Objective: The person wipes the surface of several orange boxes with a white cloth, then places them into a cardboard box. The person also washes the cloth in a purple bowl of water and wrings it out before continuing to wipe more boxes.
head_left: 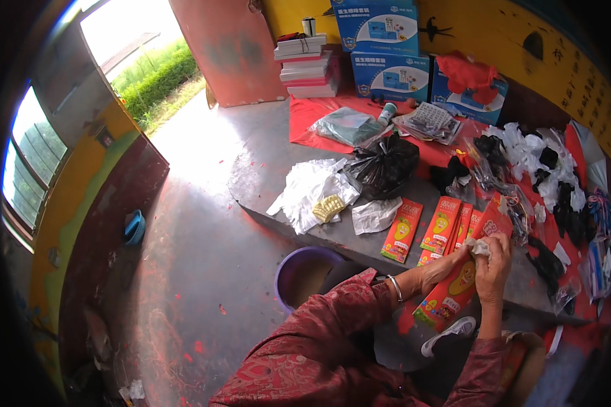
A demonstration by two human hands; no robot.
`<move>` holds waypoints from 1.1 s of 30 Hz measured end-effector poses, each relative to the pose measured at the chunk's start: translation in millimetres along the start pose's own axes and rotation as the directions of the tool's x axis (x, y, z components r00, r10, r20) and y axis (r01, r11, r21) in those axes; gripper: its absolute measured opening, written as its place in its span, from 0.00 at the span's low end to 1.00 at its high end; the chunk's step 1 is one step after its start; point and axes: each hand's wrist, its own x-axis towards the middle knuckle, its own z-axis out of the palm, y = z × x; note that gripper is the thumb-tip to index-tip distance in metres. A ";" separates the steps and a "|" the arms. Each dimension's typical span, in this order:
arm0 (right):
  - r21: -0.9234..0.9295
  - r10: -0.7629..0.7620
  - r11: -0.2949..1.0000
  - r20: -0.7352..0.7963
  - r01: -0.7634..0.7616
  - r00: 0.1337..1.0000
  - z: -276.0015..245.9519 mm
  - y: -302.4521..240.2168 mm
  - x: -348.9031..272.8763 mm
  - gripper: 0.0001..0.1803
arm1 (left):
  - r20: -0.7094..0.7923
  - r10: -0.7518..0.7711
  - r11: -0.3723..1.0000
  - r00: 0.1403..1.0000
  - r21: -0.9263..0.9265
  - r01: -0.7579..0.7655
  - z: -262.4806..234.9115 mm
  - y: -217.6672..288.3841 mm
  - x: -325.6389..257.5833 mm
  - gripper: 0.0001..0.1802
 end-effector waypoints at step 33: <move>0.840 0.711 0.388 -0.012 -0.379 0.703 -92.3 71.3 -12.1 0.13 | 0.211 0.033 0.994 0.977 0.098 -0.055 9.8 -3.2 8.6 0.43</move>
